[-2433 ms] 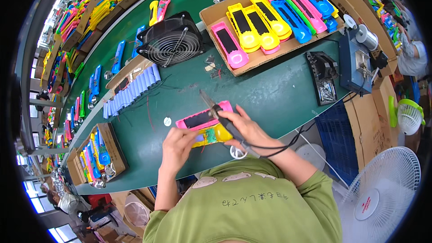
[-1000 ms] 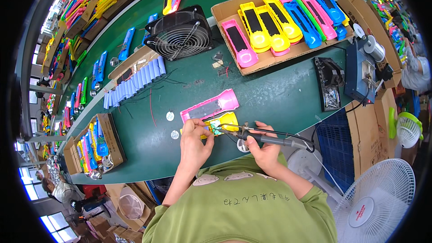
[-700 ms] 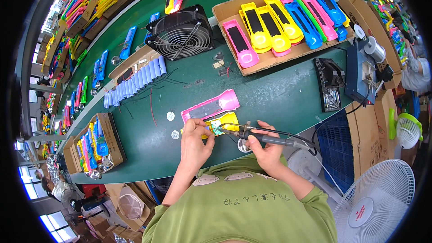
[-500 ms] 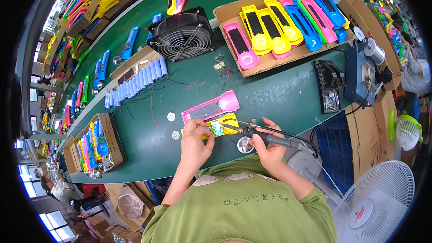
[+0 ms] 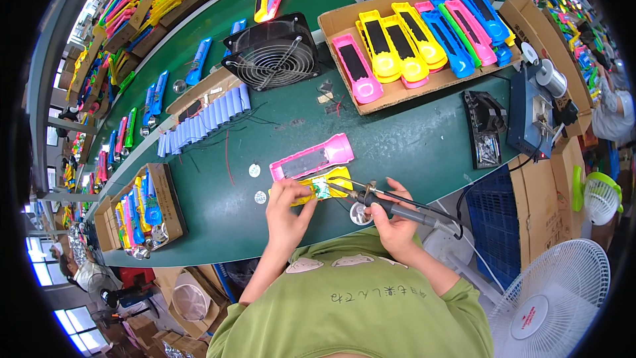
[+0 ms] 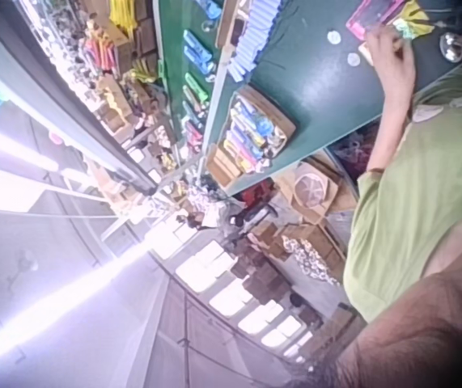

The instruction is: The person solders electronic components and wires into plastic flashlight casings using a soldering iron, fits the panels into the casing parts, and places the assembled flashlights onto the upper conveyor.

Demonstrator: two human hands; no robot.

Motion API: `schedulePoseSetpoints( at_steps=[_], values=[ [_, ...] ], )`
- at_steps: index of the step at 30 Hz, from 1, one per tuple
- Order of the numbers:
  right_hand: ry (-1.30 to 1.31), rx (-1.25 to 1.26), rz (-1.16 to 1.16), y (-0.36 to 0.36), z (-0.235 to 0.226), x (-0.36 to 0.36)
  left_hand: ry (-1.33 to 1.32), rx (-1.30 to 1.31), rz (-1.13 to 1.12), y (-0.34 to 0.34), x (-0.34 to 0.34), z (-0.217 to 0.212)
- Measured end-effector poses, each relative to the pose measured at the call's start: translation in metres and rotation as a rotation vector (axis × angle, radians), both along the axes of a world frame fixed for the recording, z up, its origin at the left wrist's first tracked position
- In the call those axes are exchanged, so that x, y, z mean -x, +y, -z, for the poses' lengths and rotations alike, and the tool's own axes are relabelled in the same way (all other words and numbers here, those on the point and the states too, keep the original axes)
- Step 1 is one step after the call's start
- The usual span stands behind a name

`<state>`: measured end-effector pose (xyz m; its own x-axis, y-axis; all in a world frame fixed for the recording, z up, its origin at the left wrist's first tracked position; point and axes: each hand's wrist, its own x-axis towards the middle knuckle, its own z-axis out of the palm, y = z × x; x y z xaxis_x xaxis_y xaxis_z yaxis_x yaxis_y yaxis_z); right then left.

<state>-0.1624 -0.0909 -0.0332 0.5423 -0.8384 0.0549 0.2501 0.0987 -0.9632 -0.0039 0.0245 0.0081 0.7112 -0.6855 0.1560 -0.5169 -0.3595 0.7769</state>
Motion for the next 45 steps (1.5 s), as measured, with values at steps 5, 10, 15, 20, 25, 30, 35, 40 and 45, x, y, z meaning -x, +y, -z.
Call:
schedulePoseSetpoints(
  at_steps=[5,10,15,20,25,30,35,40,45],
  values=[
    [0.02,-0.034,0.028,0.002,0.001,0.0,1.17,0.497,-0.351,0.063,0.032,0.013],
    [0.04,0.006,-0.045,-0.001,0.002,-0.001,1.02,0.569,-0.538,0.086,0.026,0.024],
    [0.102,0.121,-0.016,-0.002,0.005,0.001,-0.448,0.155,-0.157,0.049,0.005,0.008],
    [0.12,0.397,-0.054,-0.006,-0.002,0.001,-0.289,0.177,-0.006,0.012,0.009,0.011],
    [0.154,0.407,-0.02,-0.005,-0.006,0.004,-0.518,0.034,0.128,0.009,0.007,0.015],
    [0.171,0.406,-0.014,-0.007,-0.007,0.006,-0.638,-0.033,0.206,0.011,0.006,0.017],
    [0.149,0.393,0.001,-0.006,-0.01,0.004,-0.632,-0.036,0.244,0.013,0.005,0.016],
    [0.144,0.344,0.018,-0.003,-0.006,0.002,-0.56,-0.033,0.251,0.013,0.005,0.013],
    [0.127,0.354,0.013,-0.003,-0.003,0.001,-0.525,-0.027,0.244,0.013,0.004,0.011]
  ],
)
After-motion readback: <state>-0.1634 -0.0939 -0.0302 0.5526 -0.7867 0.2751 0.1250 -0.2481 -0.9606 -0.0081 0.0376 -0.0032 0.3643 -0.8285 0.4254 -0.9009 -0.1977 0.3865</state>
